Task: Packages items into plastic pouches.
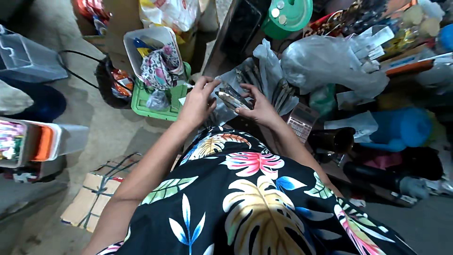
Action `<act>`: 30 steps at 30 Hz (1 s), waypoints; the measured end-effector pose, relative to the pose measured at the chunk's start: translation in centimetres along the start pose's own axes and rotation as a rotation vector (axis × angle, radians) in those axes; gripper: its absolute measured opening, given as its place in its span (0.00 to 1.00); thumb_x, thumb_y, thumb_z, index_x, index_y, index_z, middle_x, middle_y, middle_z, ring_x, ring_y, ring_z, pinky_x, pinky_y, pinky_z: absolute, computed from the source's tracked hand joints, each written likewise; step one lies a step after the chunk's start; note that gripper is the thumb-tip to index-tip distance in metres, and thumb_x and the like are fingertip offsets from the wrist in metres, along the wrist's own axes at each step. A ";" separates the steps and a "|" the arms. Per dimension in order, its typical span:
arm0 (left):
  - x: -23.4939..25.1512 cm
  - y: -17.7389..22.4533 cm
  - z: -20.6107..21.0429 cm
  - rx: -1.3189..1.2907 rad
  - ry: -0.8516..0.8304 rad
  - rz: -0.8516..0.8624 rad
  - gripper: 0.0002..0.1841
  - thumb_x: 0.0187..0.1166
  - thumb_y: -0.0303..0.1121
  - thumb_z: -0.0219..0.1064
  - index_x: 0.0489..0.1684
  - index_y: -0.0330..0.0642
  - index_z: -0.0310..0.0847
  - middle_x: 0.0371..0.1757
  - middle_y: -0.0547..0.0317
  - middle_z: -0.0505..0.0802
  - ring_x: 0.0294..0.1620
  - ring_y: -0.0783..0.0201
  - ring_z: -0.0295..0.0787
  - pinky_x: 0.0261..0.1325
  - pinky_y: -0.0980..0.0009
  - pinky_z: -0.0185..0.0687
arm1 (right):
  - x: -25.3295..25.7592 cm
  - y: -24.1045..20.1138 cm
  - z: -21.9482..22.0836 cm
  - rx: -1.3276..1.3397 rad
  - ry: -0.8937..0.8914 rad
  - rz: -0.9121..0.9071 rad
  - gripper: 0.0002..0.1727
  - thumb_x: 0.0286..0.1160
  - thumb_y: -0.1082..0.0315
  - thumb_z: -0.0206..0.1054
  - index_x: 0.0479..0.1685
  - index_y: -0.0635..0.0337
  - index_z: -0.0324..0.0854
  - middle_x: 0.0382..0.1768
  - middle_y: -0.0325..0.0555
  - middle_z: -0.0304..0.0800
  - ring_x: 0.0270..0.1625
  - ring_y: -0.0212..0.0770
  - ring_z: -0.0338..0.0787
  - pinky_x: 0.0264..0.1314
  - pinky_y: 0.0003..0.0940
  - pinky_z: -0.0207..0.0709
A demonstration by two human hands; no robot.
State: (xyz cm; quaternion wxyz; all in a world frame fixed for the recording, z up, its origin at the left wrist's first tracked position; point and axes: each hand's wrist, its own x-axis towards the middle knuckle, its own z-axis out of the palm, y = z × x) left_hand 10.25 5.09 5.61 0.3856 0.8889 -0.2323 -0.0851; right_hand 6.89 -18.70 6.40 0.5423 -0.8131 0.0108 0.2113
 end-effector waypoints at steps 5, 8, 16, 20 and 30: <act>0.2 0.6 1.2 0.014 -0.103 0.195 0.28 0.78 0.20 0.65 0.81 0.36 0.73 0.75 0.37 0.80 0.48 0.45 0.92 0.52 0.49 0.90 | -0.3 -0.7 0.0 -0.295 0.000 -0.091 0.55 0.63 0.69 0.83 0.93 0.58 0.51 0.64 0.56 0.88 0.50 0.50 0.94 0.55 0.48 0.89; 0.2 1.0 1.1 0.050 -0.119 0.301 0.25 0.80 0.19 0.63 0.79 0.34 0.74 0.73 0.35 0.82 0.56 0.39 0.91 0.55 0.44 0.88 | -0.2 -0.6 0.1 -0.350 -0.002 -0.137 0.55 0.63 0.70 0.82 0.93 0.59 0.51 0.64 0.58 0.88 0.49 0.52 0.94 0.56 0.49 0.89; 0.8 -0.1 -1.0 -0.051 -0.026 0.066 0.26 0.74 0.20 0.66 0.76 0.36 0.78 0.71 0.39 0.83 0.45 0.52 0.89 0.49 0.56 0.87 | -0.6 -1.4 0.2 -0.446 0.034 -0.317 0.49 0.63 0.77 0.79 0.91 0.60 0.59 0.66 0.57 0.88 0.57 0.52 0.94 0.64 0.49 0.87; 0.7 0.4 -0.2 0.016 0.153 0.173 0.11 0.81 0.28 0.67 0.54 0.38 0.92 0.55 0.44 0.93 0.55 0.47 0.91 0.61 0.53 0.85 | 0.0 -1.3 0.4 -0.481 0.039 -0.265 0.50 0.65 0.76 0.78 0.92 0.56 0.57 0.67 0.56 0.87 0.57 0.52 0.94 0.63 0.50 0.87; -0.7 0.5 1.6 0.174 0.238 0.294 0.11 0.81 0.20 0.61 0.51 0.34 0.90 0.48 0.37 0.90 0.53 0.39 0.88 0.58 0.49 0.84 | 0.2 -0.2 0.5 0.266 0.184 0.083 0.48 0.64 0.75 0.81 0.89 0.58 0.59 0.65 0.53 0.86 0.54 0.40 0.93 0.54 0.35 0.90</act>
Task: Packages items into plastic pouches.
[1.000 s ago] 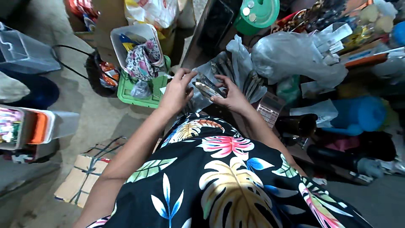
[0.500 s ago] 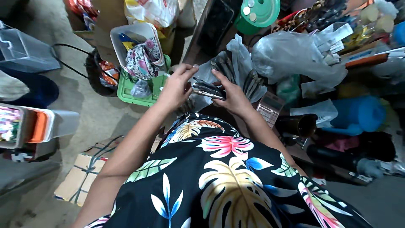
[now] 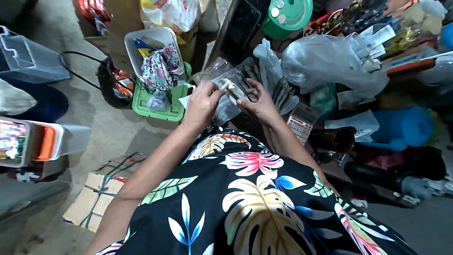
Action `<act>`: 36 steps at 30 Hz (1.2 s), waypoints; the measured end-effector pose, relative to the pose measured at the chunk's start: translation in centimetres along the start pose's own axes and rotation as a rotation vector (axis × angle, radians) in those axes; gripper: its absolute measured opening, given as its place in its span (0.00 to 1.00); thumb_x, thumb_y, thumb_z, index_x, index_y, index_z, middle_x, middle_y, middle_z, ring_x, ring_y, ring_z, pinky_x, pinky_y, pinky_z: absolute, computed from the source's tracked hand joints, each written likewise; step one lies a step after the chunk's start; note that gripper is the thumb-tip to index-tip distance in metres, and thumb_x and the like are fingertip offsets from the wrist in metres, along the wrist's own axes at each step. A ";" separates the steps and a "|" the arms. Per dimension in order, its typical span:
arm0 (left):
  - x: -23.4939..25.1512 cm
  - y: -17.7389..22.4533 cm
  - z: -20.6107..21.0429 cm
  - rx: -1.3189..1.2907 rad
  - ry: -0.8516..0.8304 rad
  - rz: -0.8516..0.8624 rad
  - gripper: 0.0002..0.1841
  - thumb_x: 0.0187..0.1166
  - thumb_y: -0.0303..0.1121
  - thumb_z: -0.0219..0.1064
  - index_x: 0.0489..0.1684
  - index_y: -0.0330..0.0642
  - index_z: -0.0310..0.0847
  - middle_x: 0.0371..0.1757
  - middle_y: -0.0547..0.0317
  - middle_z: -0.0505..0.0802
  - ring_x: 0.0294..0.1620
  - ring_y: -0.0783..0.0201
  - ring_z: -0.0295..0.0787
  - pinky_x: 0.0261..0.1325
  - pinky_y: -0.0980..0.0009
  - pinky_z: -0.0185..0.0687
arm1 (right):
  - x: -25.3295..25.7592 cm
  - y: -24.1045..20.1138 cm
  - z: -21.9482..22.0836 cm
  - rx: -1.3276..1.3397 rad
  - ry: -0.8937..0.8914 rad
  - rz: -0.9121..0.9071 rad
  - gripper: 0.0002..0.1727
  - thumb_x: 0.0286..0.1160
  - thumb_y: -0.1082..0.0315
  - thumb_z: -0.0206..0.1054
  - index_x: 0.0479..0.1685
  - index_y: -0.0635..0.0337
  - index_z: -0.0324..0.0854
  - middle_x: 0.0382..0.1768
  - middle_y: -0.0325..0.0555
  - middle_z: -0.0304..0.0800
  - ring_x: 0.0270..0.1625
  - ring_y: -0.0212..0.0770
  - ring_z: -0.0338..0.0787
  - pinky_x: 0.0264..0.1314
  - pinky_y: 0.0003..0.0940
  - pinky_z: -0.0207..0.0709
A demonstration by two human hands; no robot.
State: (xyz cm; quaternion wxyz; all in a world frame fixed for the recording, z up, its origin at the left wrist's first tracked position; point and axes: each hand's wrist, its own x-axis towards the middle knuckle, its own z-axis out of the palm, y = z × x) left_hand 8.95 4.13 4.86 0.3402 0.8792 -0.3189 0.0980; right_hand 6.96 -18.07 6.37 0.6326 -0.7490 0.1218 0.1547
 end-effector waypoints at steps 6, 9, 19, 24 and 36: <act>0.1 1.0 1.5 0.099 0.084 0.012 0.18 0.80 0.19 0.60 0.67 0.35 0.84 0.64 0.39 0.90 0.52 0.42 0.92 0.51 0.51 0.87 | 0.1 0.5 1.8 0.508 -0.027 0.169 0.35 0.78 0.76 0.68 0.85 0.58 0.61 0.59 0.48 0.85 0.47 0.37 0.90 0.46 0.33 0.88; 0.7 1.5 1.3 0.178 0.053 0.018 0.21 0.80 0.19 0.59 0.71 0.37 0.82 0.70 0.44 0.89 0.45 0.45 0.93 0.41 0.51 0.83 | 0.2 0.4 2.4 0.476 -0.015 0.160 0.36 0.77 0.75 0.69 0.86 0.58 0.60 0.60 0.49 0.84 0.47 0.38 0.90 0.46 0.35 0.88; 1.6 2.0 0.6 -0.024 -0.254 0.379 0.20 0.79 0.17 0.60 0.70 0.34 0.82 0.69 0.42 0.88 0.42 0.46 0.92 0.41 0.53 0.85 | 0.9 1.1 1.9 0.113 0.096 -0.143 0.49 0.67 0.86 0.66 0.92 0.60 0.47 0.61 0.53 0.83 0.47 0.31 0.89 0.48 0.26 0.86; 0.6 1.2 1.2 -0.140 -0.265 0.286 0.22 0.76 0.16 0.62 0.71 0.33 0.81 0.71 0.40 0.86 0.44 0.43 0.93 0.45 0.50 0.88 | 1.2 1.5 1.9 0.108 0.157 0.002 0.47 0.62 0.84 0.72 0.87 0.60 0.56 0.75 0.55 0.72 0.50 0.34 0.88 0.44 0.27 0.86; 7.5 4.1 -5.7 -0.148 -0.362 -0.320 0.17 0.74 0.17 0.62 0.57 0.38 0.90 0.61 0.46 0.89 0.47 0.60 0.87 0.54 0.65 0.81 | 2.3 -7.8 -2.7 -0.804 -0.056 -0.092 0.13 0.83 0.61 0.64 0.45 0.64 0.83 0.43 0.54 0.89 0.41 0.48 0.91 0.48 0.52 0.85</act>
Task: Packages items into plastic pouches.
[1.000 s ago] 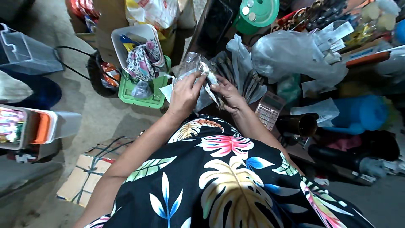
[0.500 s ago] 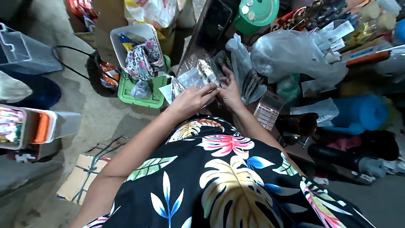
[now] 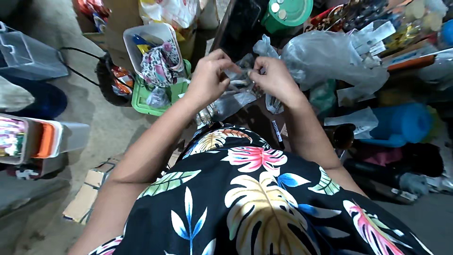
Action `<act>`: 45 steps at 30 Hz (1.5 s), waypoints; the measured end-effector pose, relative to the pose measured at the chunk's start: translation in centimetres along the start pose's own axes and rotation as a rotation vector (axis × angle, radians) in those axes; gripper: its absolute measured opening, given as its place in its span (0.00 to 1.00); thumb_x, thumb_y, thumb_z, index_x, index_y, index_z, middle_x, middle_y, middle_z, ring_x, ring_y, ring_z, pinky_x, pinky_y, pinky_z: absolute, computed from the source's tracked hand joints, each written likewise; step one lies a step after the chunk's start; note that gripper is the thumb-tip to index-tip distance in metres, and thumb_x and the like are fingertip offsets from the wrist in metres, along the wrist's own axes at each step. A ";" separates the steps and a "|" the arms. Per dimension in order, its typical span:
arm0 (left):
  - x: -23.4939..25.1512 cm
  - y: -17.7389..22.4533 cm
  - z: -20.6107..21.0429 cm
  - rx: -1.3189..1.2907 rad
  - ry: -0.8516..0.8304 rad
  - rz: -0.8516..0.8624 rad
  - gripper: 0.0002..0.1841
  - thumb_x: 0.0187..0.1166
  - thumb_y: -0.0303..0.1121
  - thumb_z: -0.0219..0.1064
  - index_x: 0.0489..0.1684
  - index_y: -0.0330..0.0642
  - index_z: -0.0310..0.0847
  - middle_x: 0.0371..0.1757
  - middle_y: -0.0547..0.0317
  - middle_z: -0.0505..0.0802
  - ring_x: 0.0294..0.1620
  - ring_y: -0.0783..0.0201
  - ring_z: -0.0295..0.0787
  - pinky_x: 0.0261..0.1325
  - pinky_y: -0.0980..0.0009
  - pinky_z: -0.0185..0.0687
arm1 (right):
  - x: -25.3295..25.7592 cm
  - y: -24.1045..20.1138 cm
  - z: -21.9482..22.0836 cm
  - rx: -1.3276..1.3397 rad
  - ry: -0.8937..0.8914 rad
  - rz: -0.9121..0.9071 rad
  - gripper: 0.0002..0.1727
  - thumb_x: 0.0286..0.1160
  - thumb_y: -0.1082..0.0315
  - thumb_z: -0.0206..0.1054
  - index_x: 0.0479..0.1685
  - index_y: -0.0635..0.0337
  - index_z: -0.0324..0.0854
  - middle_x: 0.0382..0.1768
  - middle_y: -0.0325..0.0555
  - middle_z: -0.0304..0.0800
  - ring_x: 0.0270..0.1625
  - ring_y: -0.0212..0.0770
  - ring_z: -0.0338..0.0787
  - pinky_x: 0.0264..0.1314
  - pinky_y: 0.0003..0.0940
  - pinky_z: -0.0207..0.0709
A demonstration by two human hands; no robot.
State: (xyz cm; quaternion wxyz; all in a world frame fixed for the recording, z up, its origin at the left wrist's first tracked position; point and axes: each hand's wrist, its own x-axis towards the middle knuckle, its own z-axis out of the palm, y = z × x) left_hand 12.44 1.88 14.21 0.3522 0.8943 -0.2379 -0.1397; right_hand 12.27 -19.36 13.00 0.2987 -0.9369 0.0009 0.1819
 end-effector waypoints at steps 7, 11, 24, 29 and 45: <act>0.4 -2.7 -2.4 -0.114 0.233 0.279 0.09 0.73 0.22 0.66 0.46 0.37 0.90 0.57 0.44 0.87 0.46 0.62 0.85 0.52 0.68 0.82 | -2.3 -3.1 -4.0 0.161 0.173 -0.193 0.10 0.70 0.76 0.69 0.48 0.67 0.78 0.48 0.52 0.85 0.36 0.37 0.93 0.41 0.36 0.93; 0.3 -2.2 -4.2 0.084 0.226 0.360 0.11 0.76 0.21 0.63 0.46 0.35 0.93 0.53 0.38 0.91 0.50 0.50 0.88 0.59 0.57 0.81 | -2.3 -3.5 -5.7 0.227 0.294 -0.272 0.09 0.70 0.77 0.68 0.46 0.66 0.77 0.43 0.47 0.88 0.32 0.32 0.92 0.39 0.30 0.92; -0.9 -1.1 -7.0 -0.118 0.394 0.294 0.12 0.80 0.27 0.59 0.45 0.39 0.92 0.41 0.60 0.90 0.34 0.82 0.79 0.40 0.84 0.75 | -0.8 -4.0 4.3 0.414 0.376 -0.719 0.14 0.78 0.69 0.70 0.55 0.69 0.89 0.48 0.54 0.87 0.40 0.32 0.87 0.40 0.23 0.83; -0.8 -1.8 -7.7 -0.207 0.315 0.430 0.15 0.80 0.34 0.59 0.55 0.36 0.86 0.43 0.65 0.89 0.35 0.83 0.78 0.39 0.83 0.75 | -0.9 -6.0 0.0 0.416 0.423 -0.752 0.12 0.86 0.68 0.64 0.50 0.68 0.90 0.43 0.48 0.85 0.33 0.28 0.86 0.33 0.22 0.85; 1.8 7.1 -7.3 0.097 0.190 0.853 0.14 0.84 0.36 0.65 0.52 0.34 0.90 0.52 0.40 0.89 0.47 0.57 0.85 0.54 0.63 0.80 | -2.2 -5.9 1.5 0.688 0.415 -0.651 0.10 0.81 0.77 0.56 0.48 0.68 0.84 0.42 0.36 0.88 0.50 0.18 0.85 0.58 0.19 0.80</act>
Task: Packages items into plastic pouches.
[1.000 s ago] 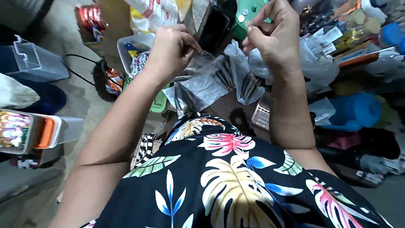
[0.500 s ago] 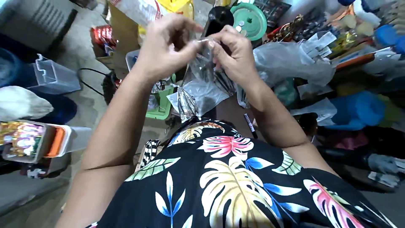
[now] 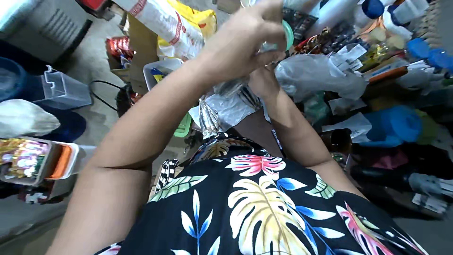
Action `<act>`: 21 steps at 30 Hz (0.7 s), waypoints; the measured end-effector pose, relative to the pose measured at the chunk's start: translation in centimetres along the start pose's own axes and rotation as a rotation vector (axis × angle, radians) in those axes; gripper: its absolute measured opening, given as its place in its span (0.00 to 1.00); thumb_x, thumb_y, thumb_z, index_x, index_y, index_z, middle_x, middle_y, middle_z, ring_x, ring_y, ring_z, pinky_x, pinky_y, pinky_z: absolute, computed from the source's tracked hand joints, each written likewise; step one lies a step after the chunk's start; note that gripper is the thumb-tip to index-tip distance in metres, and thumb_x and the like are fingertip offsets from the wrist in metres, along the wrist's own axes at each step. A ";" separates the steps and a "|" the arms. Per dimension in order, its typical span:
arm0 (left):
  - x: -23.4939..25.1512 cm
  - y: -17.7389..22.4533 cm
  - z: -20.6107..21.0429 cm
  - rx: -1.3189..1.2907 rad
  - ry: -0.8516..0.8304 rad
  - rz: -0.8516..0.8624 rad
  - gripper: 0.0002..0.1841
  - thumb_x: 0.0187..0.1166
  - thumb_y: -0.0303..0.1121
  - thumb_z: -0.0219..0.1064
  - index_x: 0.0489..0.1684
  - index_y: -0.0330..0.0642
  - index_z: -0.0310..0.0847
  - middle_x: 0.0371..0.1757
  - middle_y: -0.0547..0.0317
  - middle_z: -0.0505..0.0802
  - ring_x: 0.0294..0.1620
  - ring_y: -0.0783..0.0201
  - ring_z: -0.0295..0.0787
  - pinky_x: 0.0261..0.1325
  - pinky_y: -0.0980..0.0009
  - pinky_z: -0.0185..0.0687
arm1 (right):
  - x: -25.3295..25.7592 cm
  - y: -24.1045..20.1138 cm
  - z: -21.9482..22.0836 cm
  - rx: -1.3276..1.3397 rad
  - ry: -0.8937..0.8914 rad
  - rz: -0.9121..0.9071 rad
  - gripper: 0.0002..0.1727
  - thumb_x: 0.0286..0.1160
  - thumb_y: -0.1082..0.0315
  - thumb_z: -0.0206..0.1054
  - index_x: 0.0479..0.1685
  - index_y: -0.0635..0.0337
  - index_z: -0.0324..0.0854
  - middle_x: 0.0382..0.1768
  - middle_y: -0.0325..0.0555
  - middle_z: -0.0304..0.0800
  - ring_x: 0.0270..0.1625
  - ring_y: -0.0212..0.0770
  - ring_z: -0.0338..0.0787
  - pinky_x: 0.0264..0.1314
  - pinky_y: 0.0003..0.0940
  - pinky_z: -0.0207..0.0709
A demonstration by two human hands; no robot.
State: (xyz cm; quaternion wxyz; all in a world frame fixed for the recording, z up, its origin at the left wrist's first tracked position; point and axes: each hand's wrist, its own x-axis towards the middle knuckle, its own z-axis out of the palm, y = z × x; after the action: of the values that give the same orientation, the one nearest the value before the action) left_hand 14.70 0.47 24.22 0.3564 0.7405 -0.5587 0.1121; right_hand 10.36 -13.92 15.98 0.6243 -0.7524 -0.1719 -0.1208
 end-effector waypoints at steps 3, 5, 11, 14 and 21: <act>-2.9 -2.3 0.3 -0.226 0.076 -0.197 0.47 0.70 0.65 0.71 0.78 0.32 0.70 0.69 0.47 0.84 0.65 0.63 0.82 0.69 0.64 0.80 | 1.1 -0.1 0.2 0.412 0.057 0.078 0.19 0.94 0.65 0.42 0.38 0.57 0.78 0.30 0.33 0.83 0.34 0.26 0.85 0.43 0.26 0.84; -6.0 -3.8 3.0 -0.456 0.002 -0.327 0.55 0.57 0.61 0.80 0.83 0.32 0.63 0.69 0.51 0.85 0.70 0.65 0.81 0.75 0.64 0.78 | 1.5 -0.5 0.2 0.617 0.020 0.101 0.29 0.97 0.57 0.32 0.20 0.47 0.68 0.14 0.30 0.73 0.17 0.28 0.76 0.26 0.27 0.77; -8.9 -2.8 9.6 -0.911 -0.060 -0.514 0.18 0.58 0.26 0.80 0.47 0.37 0.83 0.37 0.67 0.95 0.37 0.78 0.92 0.46 0.77 0.90 | 0.8 -1.4 0.7 0.666 0.037 0.197 0.31 0.97 0.53 0.32 0.17 0.47 0.63 0.09 0.31 0.66 0.10 0.29 0.66 0.15 0.23 0.65; -9.0 -1.8 10.8 -0.928 0.006 -0.533 0.17 0.58 0.23 0.76 0.46 0.38 0.82 0.35 0.69 0.93 0.35 0.80 0.90 0.45 0.80 0.89 | 0.5 -1.0 0.9 0.667 0.079 0.226 0.30 0.97 0.53 0.34 0.17 0.47 0.63 0.09 0.31 0.65 0.10 0.28 0.65 0.13 0.23 0.64; -9.0 -0.9 11.8 -0.927 0.018 -0.622 0.15 0.53 0.22 0.73 0.40 0.42 0.81 0.31 0.76 0.90 0.32 0.85 0.86 0.40 0.84 0.85 | -0.4 -0.3 0.8 0.639 0.107 0.277 0.29 0.97 0.54 0.37 0.16 0.46 0.62 0.09 0.30 0.63 0.08 0.27 0.63 0.12 0.22 0.62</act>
State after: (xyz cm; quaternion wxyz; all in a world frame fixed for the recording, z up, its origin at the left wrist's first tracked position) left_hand 9.62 -0.40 10.29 0.6657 0.6353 -0.3017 -0.2494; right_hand 9.86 -13.10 15.96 0.8469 -0.5277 -0.0643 -0.0142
